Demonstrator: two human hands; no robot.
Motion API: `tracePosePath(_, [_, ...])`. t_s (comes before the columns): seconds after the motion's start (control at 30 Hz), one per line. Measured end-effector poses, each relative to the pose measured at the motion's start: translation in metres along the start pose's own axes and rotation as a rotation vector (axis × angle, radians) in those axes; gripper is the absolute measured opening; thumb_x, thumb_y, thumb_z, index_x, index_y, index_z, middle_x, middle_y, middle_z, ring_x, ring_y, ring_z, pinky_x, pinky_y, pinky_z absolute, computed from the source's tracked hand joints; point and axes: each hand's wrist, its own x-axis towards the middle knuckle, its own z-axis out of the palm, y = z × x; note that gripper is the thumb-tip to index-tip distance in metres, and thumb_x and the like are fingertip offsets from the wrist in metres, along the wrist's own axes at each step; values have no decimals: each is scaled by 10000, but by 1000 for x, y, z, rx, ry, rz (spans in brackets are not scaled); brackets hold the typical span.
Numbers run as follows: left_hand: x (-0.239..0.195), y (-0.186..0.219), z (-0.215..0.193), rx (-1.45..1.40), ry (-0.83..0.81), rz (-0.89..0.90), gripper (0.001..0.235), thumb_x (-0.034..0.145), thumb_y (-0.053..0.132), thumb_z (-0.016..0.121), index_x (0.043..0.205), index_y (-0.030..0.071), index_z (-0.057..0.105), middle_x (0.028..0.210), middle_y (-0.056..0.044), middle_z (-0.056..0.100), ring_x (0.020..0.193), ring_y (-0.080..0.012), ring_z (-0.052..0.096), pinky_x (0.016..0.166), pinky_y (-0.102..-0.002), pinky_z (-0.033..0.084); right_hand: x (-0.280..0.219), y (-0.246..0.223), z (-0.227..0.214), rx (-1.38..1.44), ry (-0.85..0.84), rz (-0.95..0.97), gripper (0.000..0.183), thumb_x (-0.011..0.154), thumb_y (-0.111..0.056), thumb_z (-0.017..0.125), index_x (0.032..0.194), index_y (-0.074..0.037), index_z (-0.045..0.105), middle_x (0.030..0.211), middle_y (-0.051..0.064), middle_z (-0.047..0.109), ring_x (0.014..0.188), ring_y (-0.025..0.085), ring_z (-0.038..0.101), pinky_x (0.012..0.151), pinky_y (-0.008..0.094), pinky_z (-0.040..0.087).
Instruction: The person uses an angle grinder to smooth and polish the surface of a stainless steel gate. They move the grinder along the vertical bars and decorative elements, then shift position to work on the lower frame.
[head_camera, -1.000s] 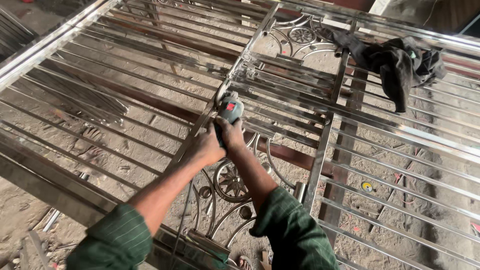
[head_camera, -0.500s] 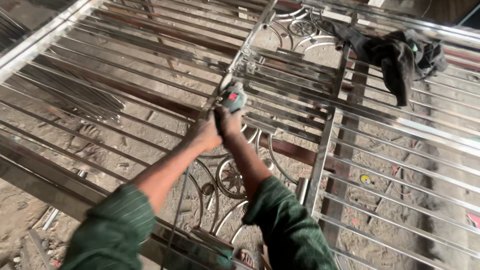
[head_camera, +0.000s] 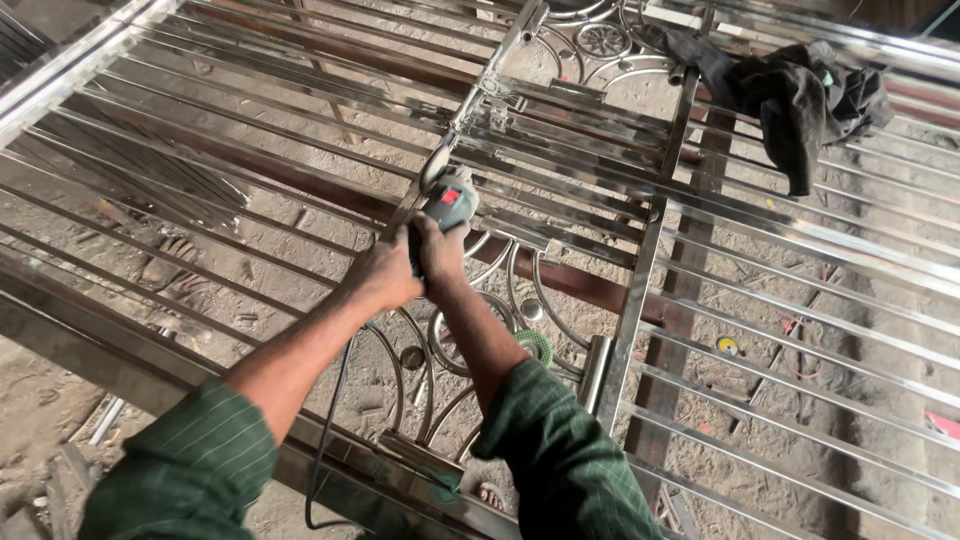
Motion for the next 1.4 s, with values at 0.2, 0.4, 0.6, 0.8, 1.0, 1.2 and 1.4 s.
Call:
tracePosePath(0.2, [-25,-15,14,-37,-60,-18,1114,799,213,804,1625,-15,93,1088,-254,707,947,-353,757,827,-413,642,-5,45,-6,-88,21,-124,740,857,-324,747,1400,-41,331,1213,231,623,995,265,648,854,402,562])
tracePosePath(0.4, [3,-12,14,-117,-60,-52,1107,802,151,768,1640,53,51,1194,-241,638,948,-343,757,793,-432,661,31,53,-5,-225,155,-263,1042,850,-311,834,1575,-79,123,1268,239,593,1081,282,635,974,377,485])
tracePosePath(0.6, [53,25,6,-27,131,58,1006,764,213,832,1529,-5,217,1271,-310,582,1031,-399,688,876,-469,592,82,-3,-23,5,-21,-225,1103,814,-244,795,1626,-155,55,1293,242,580,1040,297,652,865,405,585])
tracePosePath(0.8, [40,20,39,-154,129,37,998,807,180,757,1597,-29,184,1102,-293,705,1000,-418,720,896,-486,595,59,-3,-35,-16,-116,-132,1118,796,-217,748,1596,-218,-34,1231,218,577,976,282,653,809,384,595])
tracePosePath(1.0, [70,33,37,-125,149,38,1062,802,165,750,1609,-75,103,1061,-324,712,982,-441,715,879,-488,593,86,-12,-34,-49,-72,-253,834,835,-202,757,1488,-123,244,1184,206,594,944,262,622,761,405,574])
tracePosePath(1.2, [71,42,32,-174,189,14,896,802,146,742,1544,-16,267,1089,-292,693,989,-415,711,853,-500,606,98,-17,-40,89,-186,-167,727,814,-141,732,1394,-158,294,1128,150,568,912,240,625,732,380,584])
tracePosePath(1.4, [11,19,17,-94,75,43,840,860,188,724,1529,-72,287,1008,-227,734,881,-338,752,787,-436,632,37,-2,-26,60,-87,-31,962,815,-147,696,1522,-260,53,1154,198,583,923,275,648,763,394,596])
